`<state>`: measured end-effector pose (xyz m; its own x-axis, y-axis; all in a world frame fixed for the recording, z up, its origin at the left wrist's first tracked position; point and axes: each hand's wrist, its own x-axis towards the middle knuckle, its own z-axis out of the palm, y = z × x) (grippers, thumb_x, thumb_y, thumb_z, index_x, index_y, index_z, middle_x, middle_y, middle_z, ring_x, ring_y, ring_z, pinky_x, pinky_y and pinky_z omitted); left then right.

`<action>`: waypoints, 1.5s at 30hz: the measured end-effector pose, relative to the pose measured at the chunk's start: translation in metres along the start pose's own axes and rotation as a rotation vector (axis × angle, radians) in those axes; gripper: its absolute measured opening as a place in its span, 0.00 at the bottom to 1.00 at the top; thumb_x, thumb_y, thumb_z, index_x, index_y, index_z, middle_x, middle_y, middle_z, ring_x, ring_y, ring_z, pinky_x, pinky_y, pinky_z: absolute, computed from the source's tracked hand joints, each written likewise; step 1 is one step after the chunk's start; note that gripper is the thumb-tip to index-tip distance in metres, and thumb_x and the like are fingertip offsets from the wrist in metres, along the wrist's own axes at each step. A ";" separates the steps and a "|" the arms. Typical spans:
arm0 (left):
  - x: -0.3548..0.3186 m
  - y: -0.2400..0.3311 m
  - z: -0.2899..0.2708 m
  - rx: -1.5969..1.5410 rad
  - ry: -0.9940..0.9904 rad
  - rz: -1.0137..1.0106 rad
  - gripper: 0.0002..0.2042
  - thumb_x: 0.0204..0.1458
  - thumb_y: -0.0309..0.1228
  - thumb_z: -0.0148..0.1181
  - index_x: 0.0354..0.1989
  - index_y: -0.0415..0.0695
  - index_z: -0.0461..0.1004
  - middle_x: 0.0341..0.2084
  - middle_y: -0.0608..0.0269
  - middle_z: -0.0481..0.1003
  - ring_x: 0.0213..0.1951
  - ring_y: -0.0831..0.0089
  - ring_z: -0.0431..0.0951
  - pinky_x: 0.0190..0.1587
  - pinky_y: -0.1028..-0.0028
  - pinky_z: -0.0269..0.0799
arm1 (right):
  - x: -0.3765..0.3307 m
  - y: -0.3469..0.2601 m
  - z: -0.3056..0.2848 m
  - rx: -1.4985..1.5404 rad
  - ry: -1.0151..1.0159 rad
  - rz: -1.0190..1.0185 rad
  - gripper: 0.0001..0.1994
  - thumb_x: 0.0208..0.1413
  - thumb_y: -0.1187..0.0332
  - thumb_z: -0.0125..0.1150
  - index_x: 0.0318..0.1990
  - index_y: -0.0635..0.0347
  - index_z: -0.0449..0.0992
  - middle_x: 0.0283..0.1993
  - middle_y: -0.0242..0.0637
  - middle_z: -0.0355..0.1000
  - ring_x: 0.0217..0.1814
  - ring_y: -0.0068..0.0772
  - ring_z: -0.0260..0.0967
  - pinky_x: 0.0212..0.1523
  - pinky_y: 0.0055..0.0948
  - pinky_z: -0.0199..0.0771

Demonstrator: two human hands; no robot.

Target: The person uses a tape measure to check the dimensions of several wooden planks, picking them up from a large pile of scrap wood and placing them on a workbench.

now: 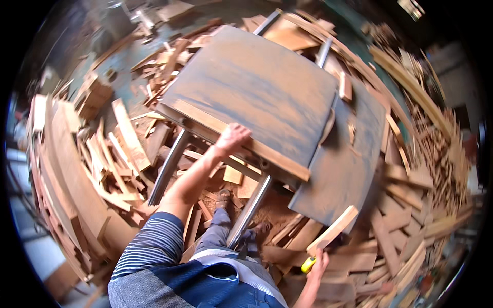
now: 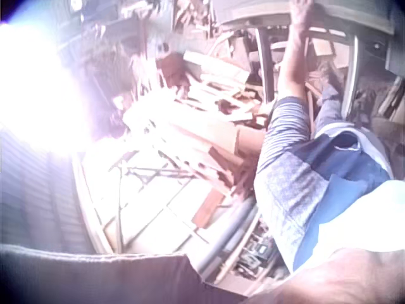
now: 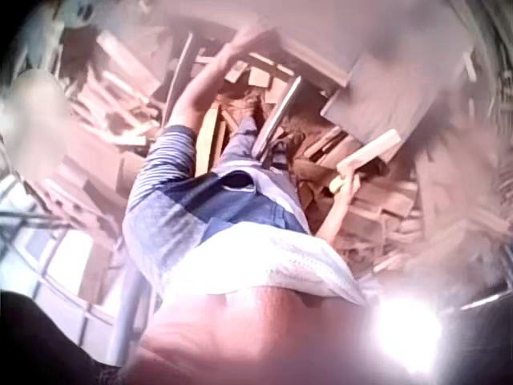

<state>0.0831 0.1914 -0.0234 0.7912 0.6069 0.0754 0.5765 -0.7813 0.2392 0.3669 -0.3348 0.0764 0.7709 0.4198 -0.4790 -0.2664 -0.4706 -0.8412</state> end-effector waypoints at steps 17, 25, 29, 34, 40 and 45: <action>-0.141 0.042 -0.004 -0.191 -0.076 -0.035 0.40 0.30 0.46 0.80 0.55 0.48 0.71 0.47 0.60 0.76 0.55 0.58 0.72 0.59 0.60 0.66 | -0.123 -0.338 0.327 -0.113 -0.812 -0.745 0.29 0.60 0.58 0.70 0.63 0.69 0.72 0.55 0.47 0.79 0.57 0.33 0.76 0.57 0.27 0.74; -0.153 0.037 -0.008 -0.062 -0.220 -0.006 0.33 0.32 0.54 0.77 0.46 0.51 0.76 0.44 0.63 0.75 0.51 0.61 0.72 0.53 0.60 0.68 | -0.113 -0.149 0.227 -0.570 -0.765 -0.549 0.18 0.56 0.68 0.70 0.50 0.72 0.79 0.44 0.42 0.81 0.46 0.29 0.77 0.49 0.28 0.75; -0.173 0.030 0.033 0.001 0.100 0.039 0.09 0.51 0.41 0.61 0.38 0.54 0.76 0.38 0.69 0.75 0.46 0.66 0.73 0.47 0.63 0.68 | -0.120 -0.090 0.150 -0.479 -0.615 0.000 0.17 0.59 0.70 0.66 0.52 0.73 0.77 0.42 0.43 0.81 0.43 0.28 0.77 0.48 0.26 0.76; -0.170 0.031 0.032 0.041 0.134 0.099 0.10 0.51 0.42 0.61 0.37 0.52 0.73 0.33 0.66 0.74 0.39 0.64 0.77 0.45 0.61 0.69 | -0.108 0.010 0.062 -0.351 -0.456 0.079 0.16 0.63 0.71 0.61 0.52 0.77 0.76 0.41 0.46 0.80 0.41 0.31 0.77 0.46 0.27 0.76; -0.146 0.042 -0.034 -0.004 -0.312 0.059 0.34 0.33 0.62 0.75 0.43 0.50 0.75 0.33 0.64 0.78 0.41 0.63 0.78 0.46 0.62 0.70 | -0.092 0.107 0.013 -0.504 -0.374 0.085 0.13 0.62 0.70 0.62 0.46 0.75 0.79 0.38 0.41 0.80 0.39 0.26 0.75 0.42 0.27 0.75; -0.155 0.043 -0.100 -0.047 -0.362 -0.172 0.29 0.35 0.60 0.77 0.38 0.50 0.79 0.32 0.65 0.81 0.42 0.65 0.79 0.47 0.63 0.71 | -0.074 0.131 0.004 -0.579 -0.347 0.104 0.13 0.62 0.69 0.62 0.46 0.75 0.79 0.38 0.40 0.80 0.39 0.27 0.75 0.42 0.27 0.75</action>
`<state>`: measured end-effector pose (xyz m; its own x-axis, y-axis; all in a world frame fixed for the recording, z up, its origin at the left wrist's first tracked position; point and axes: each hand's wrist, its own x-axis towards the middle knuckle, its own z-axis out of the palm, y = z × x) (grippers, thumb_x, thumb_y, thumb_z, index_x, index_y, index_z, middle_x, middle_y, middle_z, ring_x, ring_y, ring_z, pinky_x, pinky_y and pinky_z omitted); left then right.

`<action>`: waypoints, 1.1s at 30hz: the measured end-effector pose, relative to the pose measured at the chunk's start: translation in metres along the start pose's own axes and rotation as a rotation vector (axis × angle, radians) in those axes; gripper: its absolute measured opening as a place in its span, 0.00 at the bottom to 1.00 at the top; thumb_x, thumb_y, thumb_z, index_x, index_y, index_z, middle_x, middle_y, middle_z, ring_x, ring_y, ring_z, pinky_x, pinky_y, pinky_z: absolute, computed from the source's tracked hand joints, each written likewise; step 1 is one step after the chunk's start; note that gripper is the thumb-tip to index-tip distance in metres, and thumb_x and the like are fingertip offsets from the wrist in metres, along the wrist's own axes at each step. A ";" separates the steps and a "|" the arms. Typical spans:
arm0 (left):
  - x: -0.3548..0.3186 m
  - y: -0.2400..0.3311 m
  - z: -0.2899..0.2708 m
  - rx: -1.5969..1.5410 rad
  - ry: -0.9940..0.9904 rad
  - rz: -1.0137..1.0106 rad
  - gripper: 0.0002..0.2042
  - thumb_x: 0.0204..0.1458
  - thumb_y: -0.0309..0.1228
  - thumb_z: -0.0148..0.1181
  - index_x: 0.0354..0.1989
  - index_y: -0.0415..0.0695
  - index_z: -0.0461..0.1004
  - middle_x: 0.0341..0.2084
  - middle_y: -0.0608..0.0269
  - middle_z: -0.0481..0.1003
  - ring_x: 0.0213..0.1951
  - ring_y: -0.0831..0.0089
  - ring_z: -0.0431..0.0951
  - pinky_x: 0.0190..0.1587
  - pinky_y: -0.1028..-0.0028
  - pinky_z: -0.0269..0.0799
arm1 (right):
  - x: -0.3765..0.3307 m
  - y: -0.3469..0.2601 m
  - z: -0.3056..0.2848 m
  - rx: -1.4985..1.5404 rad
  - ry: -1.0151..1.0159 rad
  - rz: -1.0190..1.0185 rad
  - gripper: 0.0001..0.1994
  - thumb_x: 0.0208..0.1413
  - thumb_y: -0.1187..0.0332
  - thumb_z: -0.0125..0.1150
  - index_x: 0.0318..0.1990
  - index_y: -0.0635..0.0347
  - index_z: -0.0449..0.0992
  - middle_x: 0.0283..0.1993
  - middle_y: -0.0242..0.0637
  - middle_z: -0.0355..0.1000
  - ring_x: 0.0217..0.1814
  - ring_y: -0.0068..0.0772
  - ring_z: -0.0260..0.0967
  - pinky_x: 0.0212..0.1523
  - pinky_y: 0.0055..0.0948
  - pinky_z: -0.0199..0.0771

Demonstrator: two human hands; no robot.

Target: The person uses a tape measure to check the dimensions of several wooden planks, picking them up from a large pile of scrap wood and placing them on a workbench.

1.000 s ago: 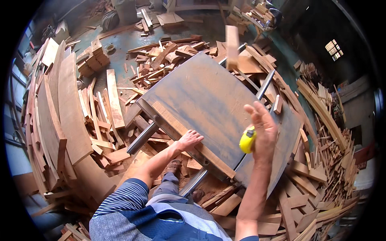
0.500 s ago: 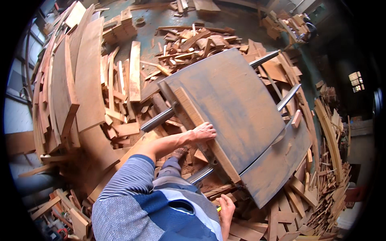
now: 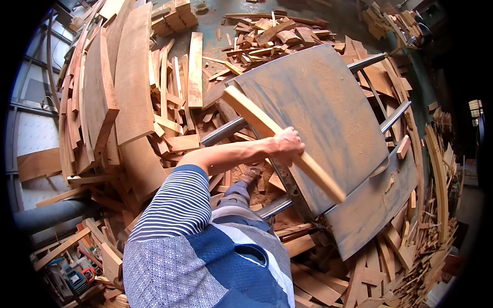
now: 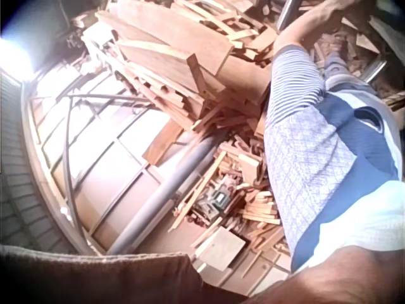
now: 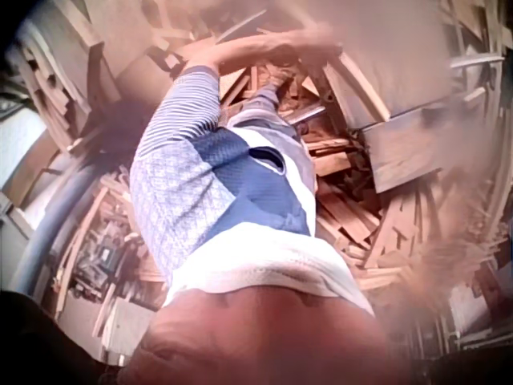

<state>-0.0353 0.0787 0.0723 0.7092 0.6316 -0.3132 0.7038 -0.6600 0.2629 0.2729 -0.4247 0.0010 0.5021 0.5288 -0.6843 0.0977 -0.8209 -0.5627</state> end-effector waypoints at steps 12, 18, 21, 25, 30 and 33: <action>-0.166 -0.065 -0.031 -1.245 0.585 -0.900 0.36 0.53 0.65 0.61 0.50 0.40 0.75 0.34 0.56 0.79 0.35 0.67 0.80 0.40 0.64 0.78 | 0.038 0.000 -0.009 -0.080 -0.007 -0.014 0.13 0.61 0.69 0.62 0.45 0.74 0.80 0.37 0.40 0.80 0.38 0.27 0.75 0.42 0.27 0.76; -0.226 -0.178 0.031 -1.080 0.820 -1.165 0.37 0.53 0.70 0.55 0.39 0.40 0.73 0.26 0.59 0.76 0.26 0.69 0.79 0.29 0.66 0.78 | 0.049 0.005 -0.014 -0.111 0.009 -0.005 0.13 0.61 0.69 0.63 0.45 0.74 0.80 0.36 0.40 0.80 0.38 0.28 0.75 0.42 0.28 0.76; -0.266 -0.283 -0.011 -0.909 0.842 -1.396 0.41 0.54 0.70 0.55 0.52 0.37 0.71 0.35 0.51 0.79 0.33 0.65 0.81 0.33 0.64 0.78 | 0.052 0.015 -0.018 -0.127 0.013 -0.015 0.13 0.61 0.69 0.63 0.45 0.74 0.80 0.36 0.40 0.80 0.38 0.28 0.75 0.42 0.28 0.76; -0.271 -0.351 -0.036 -0.491 0.651 -1.731 0.43 0.53 0.66 0.57 0.66 0.41 0.64 0.64 0.43 0.66 0.65 0.51 0.67 0.66 0.48 0.59 | 0.058 0.034 -0.020 -0.065 0.052 0.031 0.13 0.60 0.68 0.62 0.44 0.73 0.80 0.35 0.41 0.80 0.35 0.30 0.76 0.40 0.29 0.77; -0.150 -0.243 0.005 -0.233 1.065 -1.009 0.19 0.55 0.42 0.67 0.44 0.39 0.73 0.36 0.54 0.75 0.34 0.68 0.74 0.33 0.68 0.73 | 0.020 -0.001 -0.005 0.049 0.107 0.053 0.14 0.60 0.66 0.61 0.43 0.72 0.80 0.33 0.43 0.80 0.30 0.31 0.75 0.33 0.31 0.77; -0.057 -0.129 0.025 -0.084 1.383 -0.316 0.11 0.45 0.26 0.62 0.37 0.35 0.75 0.31 0.46 0.75 0.39 0.49 0.78 0.47 0.52 0.75 | 0.000 0.009 0.005 0.152 0.176 0.149 0.16 0.60 0.65 0.61 0.46 0.73 0.80 0.35 0.44 0.80 0.33 0.33 0.76 0.37 0.31 0.78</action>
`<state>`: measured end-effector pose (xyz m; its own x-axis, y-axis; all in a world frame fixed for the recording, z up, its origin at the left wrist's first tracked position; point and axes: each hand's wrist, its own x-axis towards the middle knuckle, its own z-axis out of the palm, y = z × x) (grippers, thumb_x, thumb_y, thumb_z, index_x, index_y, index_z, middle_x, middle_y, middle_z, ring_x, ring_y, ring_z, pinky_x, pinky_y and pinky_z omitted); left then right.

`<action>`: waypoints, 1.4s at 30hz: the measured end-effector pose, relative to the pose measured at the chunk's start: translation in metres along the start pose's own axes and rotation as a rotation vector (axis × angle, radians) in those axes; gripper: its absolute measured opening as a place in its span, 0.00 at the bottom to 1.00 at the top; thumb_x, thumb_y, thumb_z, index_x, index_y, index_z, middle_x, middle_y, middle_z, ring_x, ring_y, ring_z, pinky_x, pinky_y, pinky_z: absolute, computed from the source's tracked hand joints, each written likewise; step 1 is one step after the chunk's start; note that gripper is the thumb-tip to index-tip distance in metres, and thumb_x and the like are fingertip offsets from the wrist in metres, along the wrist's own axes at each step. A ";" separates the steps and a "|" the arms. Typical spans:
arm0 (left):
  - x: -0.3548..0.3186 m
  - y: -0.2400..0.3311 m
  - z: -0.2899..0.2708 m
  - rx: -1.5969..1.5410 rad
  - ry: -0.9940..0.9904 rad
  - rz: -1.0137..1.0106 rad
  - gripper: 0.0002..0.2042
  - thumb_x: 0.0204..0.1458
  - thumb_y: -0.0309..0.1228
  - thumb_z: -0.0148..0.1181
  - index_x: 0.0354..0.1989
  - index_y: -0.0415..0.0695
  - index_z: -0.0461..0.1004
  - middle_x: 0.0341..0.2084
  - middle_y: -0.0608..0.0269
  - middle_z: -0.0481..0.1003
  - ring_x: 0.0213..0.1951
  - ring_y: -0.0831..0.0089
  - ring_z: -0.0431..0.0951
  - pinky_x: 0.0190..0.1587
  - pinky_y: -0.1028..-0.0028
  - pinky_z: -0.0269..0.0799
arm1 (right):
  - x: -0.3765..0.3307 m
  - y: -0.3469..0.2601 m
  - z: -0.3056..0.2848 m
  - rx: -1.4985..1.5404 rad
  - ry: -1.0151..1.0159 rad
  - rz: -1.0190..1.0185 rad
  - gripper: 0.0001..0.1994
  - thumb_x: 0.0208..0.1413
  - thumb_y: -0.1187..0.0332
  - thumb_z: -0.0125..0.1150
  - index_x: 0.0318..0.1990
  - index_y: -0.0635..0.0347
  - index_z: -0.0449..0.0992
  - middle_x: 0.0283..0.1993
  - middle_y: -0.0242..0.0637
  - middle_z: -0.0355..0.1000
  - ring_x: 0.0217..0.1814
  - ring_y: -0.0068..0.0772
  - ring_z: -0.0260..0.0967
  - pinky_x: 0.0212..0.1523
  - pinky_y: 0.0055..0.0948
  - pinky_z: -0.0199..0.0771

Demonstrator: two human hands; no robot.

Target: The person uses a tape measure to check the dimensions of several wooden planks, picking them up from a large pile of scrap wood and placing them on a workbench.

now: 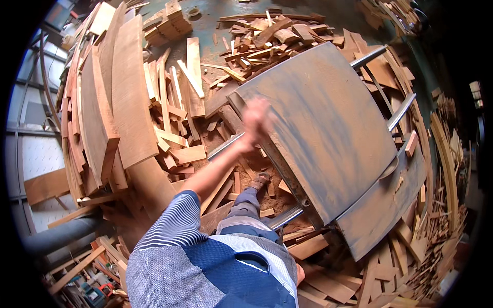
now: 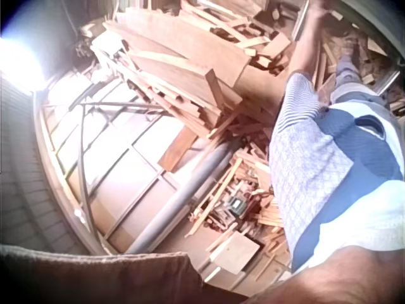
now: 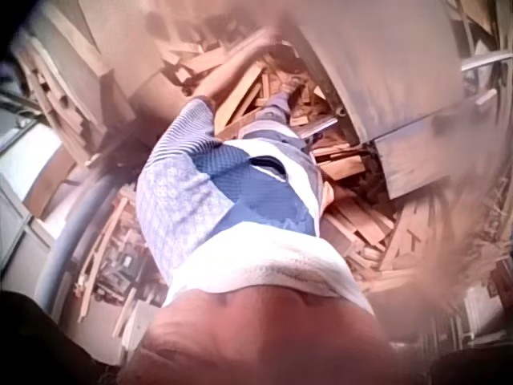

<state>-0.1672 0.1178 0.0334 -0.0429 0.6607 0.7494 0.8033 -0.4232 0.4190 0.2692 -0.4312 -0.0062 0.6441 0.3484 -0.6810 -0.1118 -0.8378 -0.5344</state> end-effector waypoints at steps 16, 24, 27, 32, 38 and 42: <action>-0.144 0.267 0.044 -0.484 -0.963 0.272 0.23 0.42 0.30 0.69 0.49 0.42 0.71 0.53 0.52 0.70 0.62 0.51 0.66 0.63 0.53 0.62 | -0.107 0.126 0.018 0.467 -0.091 0.419 0.17 0.60 0.61 0.64 0.50 0.65 0.79 0.41 0.41 0.78 0.39 0.33 0.75 0.44 0.31 0.75; -0.181 0.307 0.042 -0.251 -1.081 0.361 0.23 0.49 0.36 0.70 0.55 0.47 0.75 0.57 0.51 0.71 0.61 0.47 0.68 0.64 0.47 0.61 | -0.122 0.197 0.022 0.957 -0.231 0.593 0.15 0.60 0.60 0.64 0.48 0.60 0.79 0.37 0.38 0.76 0.36 0.32 0.74 0.41 0.33 0.75; -0.193 0.317 0.036 -0.160 -0.983 0.451 0.22 0.47 0.36 0.71 0.51 0.45 0.77 0.55 0.50 0.72 0.60 0.50 0.69 0.66 0.47 0.58 | -0.112 0.206 0.005 0.986 -0.254 0.391 0.11 0.60 0.60 0.63 0.43 0.58 0.80 0.33 0.32 0.75 0.31 0.26 0.72 0.32 0.30 0.73; -0.207 0.320 0.060 -0.106 -0.992 0.479 0.18 0.59 0.37 0.63 0.53 0.38 0.75 0.52 0.48 0.77 0.55 0.50 0.74 0.60 0.53 0.63 | -0.112 0.226 -0.013 0.947 -0.260 0.484 0.11 0.59 0.64 0.64 0.43 0.61 0.80 0.33 0.31 0.75 0.31 0.23 0.71 0.31 0.26 0.71; -0.220 0.324 0.078 0.071 -1.004 0.509 0.14 0.62 0.43 0.59 0.43 0.44 0.79 0.41 0.56 0.81 0.47 0.53 0.77 0.52 0.54 0.68 | -0.118 0.292 -0.014 0.934 -0.245 0.491 0.14 0.58 0.63 0.64 0.46 0.64 0.82 0.40 0.36 0.77 0.38 0.28 0.73 0.40 0.28 0.74; -0.218 0.321 0.081 0.139 -1.005 0.519 0.16 0.65 0.46 0.54 0.39 0.45 0.78 0.38 0.54 0.80 0.43 0.49 0.76 0.48 0.53 0.69 | -0.117 0.298 -0.037 0.980 -0.219 0.559 0.12 0.57 0.65 0.63 0.43 0.64 0.82 0.39 0.36 0.77 0.37 0.28 0.73 0.39 0.27 0.73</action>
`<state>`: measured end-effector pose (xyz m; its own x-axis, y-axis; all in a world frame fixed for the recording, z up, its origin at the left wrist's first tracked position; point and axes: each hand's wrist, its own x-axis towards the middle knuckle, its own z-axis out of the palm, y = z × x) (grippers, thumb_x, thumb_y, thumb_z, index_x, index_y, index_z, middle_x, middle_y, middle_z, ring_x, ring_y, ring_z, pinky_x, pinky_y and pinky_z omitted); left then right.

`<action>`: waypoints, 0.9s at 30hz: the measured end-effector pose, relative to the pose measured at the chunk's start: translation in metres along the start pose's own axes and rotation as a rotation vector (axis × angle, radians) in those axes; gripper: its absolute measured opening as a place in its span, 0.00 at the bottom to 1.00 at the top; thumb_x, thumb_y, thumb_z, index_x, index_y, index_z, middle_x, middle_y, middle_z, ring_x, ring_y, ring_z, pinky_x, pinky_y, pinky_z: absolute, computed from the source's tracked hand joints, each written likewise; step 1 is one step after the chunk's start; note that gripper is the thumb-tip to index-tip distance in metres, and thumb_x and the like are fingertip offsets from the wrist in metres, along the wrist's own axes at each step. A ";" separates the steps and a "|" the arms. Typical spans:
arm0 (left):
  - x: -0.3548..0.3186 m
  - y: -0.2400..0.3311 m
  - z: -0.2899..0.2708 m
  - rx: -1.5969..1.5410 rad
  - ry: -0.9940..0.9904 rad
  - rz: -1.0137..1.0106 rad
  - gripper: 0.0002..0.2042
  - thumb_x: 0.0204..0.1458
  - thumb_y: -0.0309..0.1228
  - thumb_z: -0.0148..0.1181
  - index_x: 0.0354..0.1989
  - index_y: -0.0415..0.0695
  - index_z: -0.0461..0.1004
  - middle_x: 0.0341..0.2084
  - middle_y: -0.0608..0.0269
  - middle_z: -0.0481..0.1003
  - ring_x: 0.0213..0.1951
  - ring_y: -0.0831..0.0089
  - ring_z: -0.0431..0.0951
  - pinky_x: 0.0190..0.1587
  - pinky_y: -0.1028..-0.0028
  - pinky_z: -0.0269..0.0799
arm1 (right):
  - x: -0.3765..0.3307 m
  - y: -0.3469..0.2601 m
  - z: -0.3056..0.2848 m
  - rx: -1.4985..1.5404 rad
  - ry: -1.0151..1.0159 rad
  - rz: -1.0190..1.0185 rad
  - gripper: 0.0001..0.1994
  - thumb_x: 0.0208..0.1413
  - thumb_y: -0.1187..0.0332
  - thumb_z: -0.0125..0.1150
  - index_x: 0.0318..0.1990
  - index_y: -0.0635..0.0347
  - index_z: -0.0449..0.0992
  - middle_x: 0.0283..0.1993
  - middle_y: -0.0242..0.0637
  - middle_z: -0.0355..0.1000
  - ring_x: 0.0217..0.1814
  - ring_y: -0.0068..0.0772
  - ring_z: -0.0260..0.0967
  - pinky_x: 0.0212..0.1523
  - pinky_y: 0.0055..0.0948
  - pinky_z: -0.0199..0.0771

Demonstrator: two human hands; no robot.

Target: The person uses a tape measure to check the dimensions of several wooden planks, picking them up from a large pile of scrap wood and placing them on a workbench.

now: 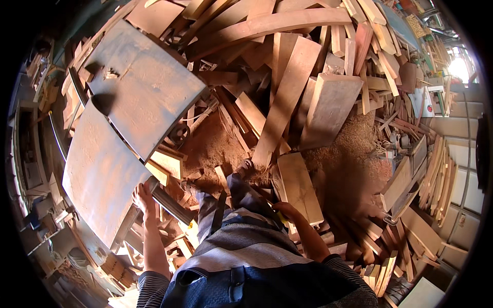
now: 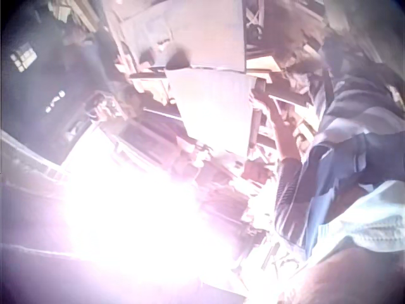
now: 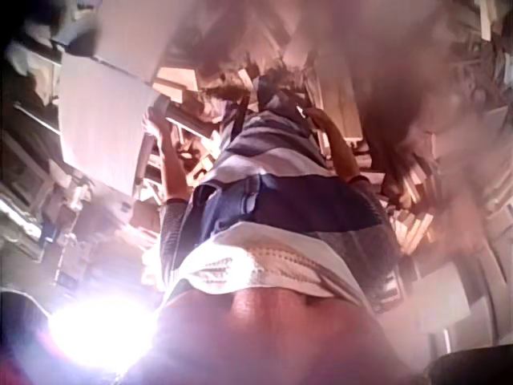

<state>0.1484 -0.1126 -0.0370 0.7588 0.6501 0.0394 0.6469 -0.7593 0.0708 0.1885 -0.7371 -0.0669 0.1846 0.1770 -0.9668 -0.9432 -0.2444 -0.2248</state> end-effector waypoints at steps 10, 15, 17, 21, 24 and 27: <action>0.013 0.015 -0.009 0.027 -0.124 -0.075 0.19 0.64 0.47 0.52 0.36 0.42 0.76 0.38 0.45 0.80 0.44 0.45 0.77 0.51 0.51 0.69 | -0.018 -0.009 -0.026 0.116 0.153 -0.171 0.09 0.55 0.64 0.62 0.31 0.60 0.81 0.16 0.28 0.65 0.10 0.22 0.54 0.13 0.28 0.52; 0.022 0.061 -0.002 0.091 -0.082 -0.100 0.22 0.59 0.44 0.58 0.55 0.42 0.76 0.52 0.46 0.77 0.56 0.47 0.75 0.60 0.54 0.67 | -0.012 0.010 -0.025 0.232 0.232 -0.128 0.11 0.55 0.64 0.62 0.39 0.63 0.82 0.21 0.32 0.71 0.13 0.24 0.61 0.14 0.28 0.58; 0.023 0.111 -0.005 -0.135 0.013 0.060 0.23 0.55 0.35 0.64 0.58 0.40 0.74 0.54 0.47 0.76 0.57 0.47 0.74 0.63 0.54 0.65 | -0.004 0.024 -0.018 0.287 0.275 -0.121 0.13 0.56 0.63 0.63 0.42 0.64 0.82 0.24 0.33 0.74 0.18 0.25 0.65 0.18 0.29 0.62; 0.035 0.231 -0.017 -0.463 -0.302 0.345 0.21 0.52 0.32 0.67 0.54 0.36 0.76 0.52 0.46 0.78 0.56 0.47 0.75 0.61 0.56 0.68 | -0.004 0.045 -0.006 0.355 0.341 -0.140 0.12 0.56 0.63 0.62 0.39 0.63 0.82 0.23 0.31 0.72 0.17 0.24 0.63 0.18 0.28 0.60; 0.051 0.289 -0.008 -0.551 -0.315 0.585 0.20 0.53 0.34 0.66 0.52 0.35 0.77 0.51 0.45 0.78 0.55 0.48 0.76 0.59 0.58 0.71 | -0.007 0.044 0.006 0.368 0.338 -0.185 0.11 0.55 0.62 0.62 0.28 0.59 0.80 0.17 0.28 0.66 0.11 0.21 0.55 0.14 0.27 0.51; 0.068 0.325 -0.011 -0.612 -0.411 0.691 0.20 0.56 0.36 0.64 0.53 0.36 0.77 0.51 0.45 0.78 0.55 0.49 0.76 0.58 0.59 0.71 | 0.002 0.055 0.019 0.297 0.391 -0.140 0.12 0.54 0.60 0.63 0.27 0.58 0.79 0.17 0.27 0.65 0.12 0.21 0.56 0.15 0.28 0.51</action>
<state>0.4097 -0.3146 -0.0003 0.9945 -0.0750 -0.0731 -0.0072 -0.7454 0.6665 0.1315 -0.7322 -0.0789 0.3505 -0.1952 -0.9160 -0.9295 0.0475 -0.3658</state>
